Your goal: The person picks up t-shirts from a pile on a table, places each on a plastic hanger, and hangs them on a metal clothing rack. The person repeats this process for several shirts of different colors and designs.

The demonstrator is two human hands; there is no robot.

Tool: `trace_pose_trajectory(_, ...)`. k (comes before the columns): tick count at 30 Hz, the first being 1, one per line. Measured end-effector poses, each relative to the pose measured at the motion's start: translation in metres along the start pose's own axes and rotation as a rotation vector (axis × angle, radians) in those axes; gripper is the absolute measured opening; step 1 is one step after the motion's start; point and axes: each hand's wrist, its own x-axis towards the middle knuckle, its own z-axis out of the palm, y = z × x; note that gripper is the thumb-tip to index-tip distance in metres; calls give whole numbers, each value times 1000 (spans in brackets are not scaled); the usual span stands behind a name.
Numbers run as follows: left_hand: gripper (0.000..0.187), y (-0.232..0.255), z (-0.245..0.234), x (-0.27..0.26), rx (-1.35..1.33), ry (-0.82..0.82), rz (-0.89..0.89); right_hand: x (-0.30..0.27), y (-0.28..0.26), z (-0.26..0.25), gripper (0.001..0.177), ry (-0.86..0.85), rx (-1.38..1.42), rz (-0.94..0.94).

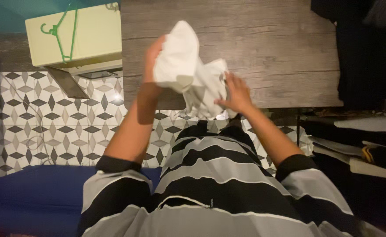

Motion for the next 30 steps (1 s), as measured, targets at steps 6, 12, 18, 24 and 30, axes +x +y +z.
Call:
trace_pose_trajectory(6, 48, 20, -41, -23, 44, 168, -35, -11, 48, 95, 40, 181, -121, 84)
trace_pose_trajectory(12, 58, 31, -79, -47, 361, 258, -105, 12, 71, 60, 18, 463, 832, 100)
trace_pose_trajectory(18, 81, 21, -60, -77, 1310, -188, -784, -21, 6, -49, 35, 303, 791, -390)
trace_pose_trajectory(24, 62, 19, 22, -64, 673, -405, 155, -44, -84, -95, 34, 106, 490, -633)
trace_pose_trajectory(30, 19, 55, 26, -31, 673, -534, 157, -51, -59, -99, 28, 133, 333, -502)
